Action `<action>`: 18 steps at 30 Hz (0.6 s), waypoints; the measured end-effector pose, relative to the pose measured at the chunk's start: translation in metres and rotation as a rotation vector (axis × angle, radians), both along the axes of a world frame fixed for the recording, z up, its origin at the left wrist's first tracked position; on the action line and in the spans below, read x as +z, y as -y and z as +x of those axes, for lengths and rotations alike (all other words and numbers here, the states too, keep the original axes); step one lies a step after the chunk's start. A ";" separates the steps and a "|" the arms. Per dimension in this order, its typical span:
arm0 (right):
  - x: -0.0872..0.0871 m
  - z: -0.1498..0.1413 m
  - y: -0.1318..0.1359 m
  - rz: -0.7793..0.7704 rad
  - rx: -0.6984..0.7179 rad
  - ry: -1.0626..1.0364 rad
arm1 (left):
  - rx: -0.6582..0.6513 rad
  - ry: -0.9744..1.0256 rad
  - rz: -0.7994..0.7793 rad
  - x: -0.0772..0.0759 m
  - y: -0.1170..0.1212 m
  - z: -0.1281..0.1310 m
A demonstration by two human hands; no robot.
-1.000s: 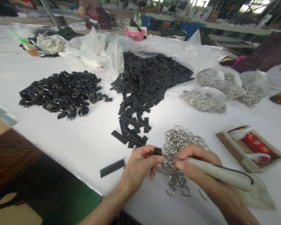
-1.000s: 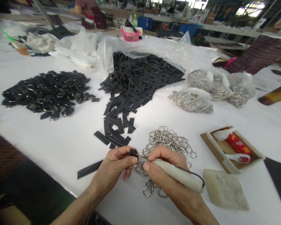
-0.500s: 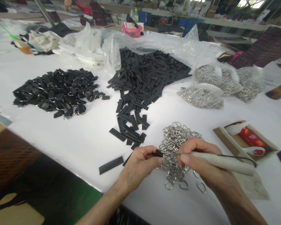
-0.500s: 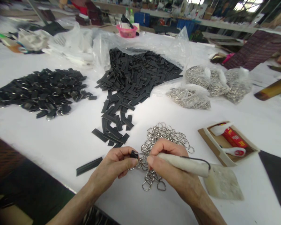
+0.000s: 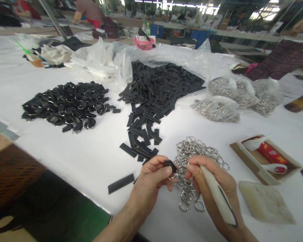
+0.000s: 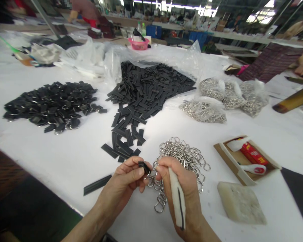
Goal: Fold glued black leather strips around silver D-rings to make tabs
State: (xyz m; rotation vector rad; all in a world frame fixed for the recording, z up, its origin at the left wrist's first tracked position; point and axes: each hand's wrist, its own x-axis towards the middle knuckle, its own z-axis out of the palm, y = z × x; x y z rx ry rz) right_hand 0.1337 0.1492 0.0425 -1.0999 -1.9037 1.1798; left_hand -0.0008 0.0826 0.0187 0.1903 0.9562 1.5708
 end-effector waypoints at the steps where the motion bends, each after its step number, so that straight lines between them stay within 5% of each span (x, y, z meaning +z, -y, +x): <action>1: 0.000 -0.002 0.001 0.038 -0.010 -0.012 | 0.018 0.007 -0.001 0.001 0.000 0.001; 11: 0.004 -0.013 0.009 -0.019 0.018 -0.090 | 0.094 0.102 -0.012 0.002 -0.002 0.014; 18: 0.009 -0.015 0.006 -0.130 0.041 -0.170 | 0.136 -0.204 -0.007 -0.006 0.002 0.015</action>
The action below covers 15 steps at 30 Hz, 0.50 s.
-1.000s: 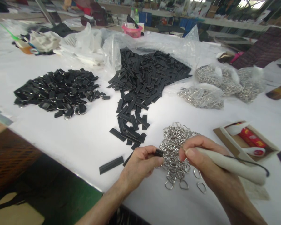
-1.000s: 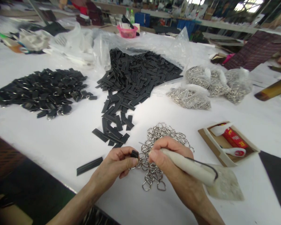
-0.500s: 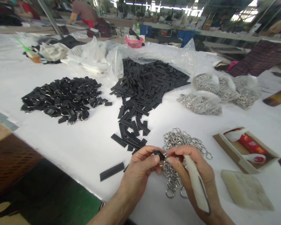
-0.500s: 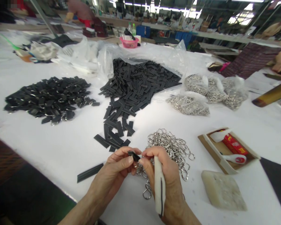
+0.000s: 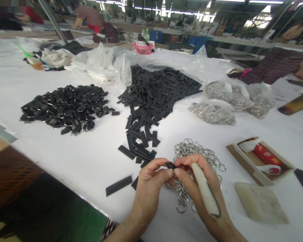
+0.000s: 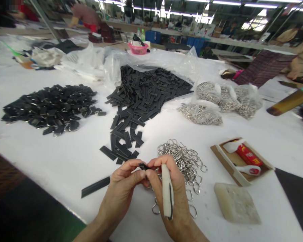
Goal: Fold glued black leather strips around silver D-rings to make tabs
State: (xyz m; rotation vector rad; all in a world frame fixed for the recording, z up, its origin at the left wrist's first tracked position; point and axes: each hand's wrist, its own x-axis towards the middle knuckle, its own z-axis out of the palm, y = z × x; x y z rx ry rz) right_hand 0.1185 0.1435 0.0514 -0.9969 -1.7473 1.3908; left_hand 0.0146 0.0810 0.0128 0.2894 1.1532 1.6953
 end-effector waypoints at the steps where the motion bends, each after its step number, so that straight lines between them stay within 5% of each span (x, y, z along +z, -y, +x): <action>1: 0.000 0.000 0.000 -0.014 0.007 -0.006 | 0.002 -0.036 -0.006 -0.001 0.001 0.000; 15: -0.008 0.004 -0.005 -0.289 0.140 -0.196 | -0.054 -0.059 -0.002 -0.004 -0.002 -0.006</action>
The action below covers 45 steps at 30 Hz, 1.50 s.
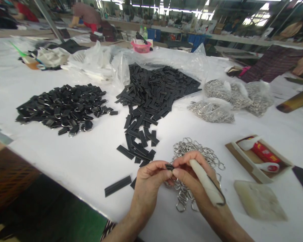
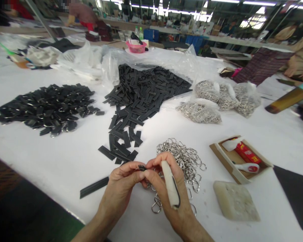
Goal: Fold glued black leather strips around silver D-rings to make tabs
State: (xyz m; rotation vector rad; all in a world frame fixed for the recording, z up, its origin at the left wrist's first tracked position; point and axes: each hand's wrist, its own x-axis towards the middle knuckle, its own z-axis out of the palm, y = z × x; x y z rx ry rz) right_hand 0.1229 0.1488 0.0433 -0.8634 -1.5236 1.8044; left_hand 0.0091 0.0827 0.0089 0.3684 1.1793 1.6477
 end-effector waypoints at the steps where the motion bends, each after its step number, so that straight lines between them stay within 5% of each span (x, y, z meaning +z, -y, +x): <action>1: 0.000 0.001 -0.001 -0.010 0.011 -0.004 | 0.004 -0.003 -0.001 0.000 0.000 -0.001; 20: -0.004 0.004 -0.010 -0.069 0.127 -0.025 | -0.083 -0.095 -0.086 0.015 0.001 -0.003; 26: -0.004 0.001 -0.007 0.153 -0.026 0.160 | -0.082 -0.126 -0.150 0.017 0.000 0.000; 34: 0.002 0.004 -0.009 0.250 0.047 0.279 | -0.188 -0.388 -0.195 0.021 0.003 -0.007; 45: 0.004 0.004 -0.001 0.314 0.100 0.432 | -0.275 -1.018 -0.139 0.031 0.005 -0.010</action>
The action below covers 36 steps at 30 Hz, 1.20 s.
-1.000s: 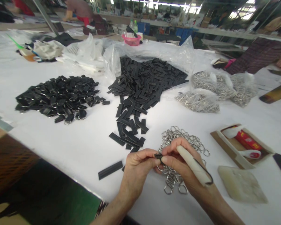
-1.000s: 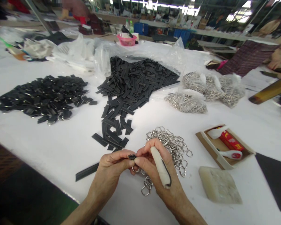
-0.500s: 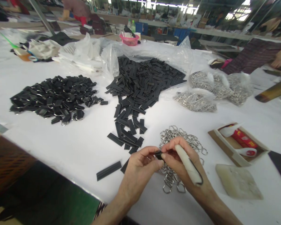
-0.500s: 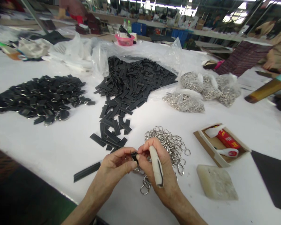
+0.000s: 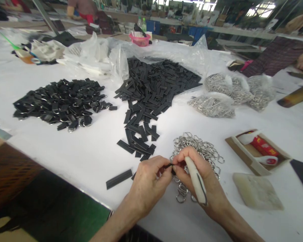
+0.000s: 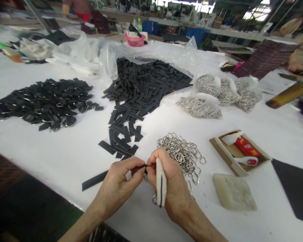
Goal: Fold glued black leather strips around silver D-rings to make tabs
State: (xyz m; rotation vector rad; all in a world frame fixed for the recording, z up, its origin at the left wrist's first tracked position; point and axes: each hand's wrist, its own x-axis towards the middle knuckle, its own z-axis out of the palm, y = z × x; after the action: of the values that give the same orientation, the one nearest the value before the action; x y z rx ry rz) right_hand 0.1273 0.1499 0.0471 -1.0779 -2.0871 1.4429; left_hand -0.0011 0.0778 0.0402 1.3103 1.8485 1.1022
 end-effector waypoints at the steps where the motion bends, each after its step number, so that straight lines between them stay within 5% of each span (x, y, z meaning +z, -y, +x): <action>1: 0.000 0.000 0.001 -0.001 -0.007 0.007 | 0.006 -0.007 0.012 -0.001 0.000 0.001; 14: -0.004 -0.005 0.010 0.039 -0.125 -0.146 | 0.259 0.329 0.091 -0.015 0.002 0.011; 36: -0.008 0.003 0.008 0.066 -0.019 0.019 | 0.021 0.042 0.108 -0.008 0.001 -0.001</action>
State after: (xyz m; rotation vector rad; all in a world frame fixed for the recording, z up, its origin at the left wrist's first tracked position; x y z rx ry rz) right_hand 0.1302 0.1423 0.0388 -1.0869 -2.1161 1.3504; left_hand -0.0019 0.0772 0.0325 1.3203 1.7982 1.2460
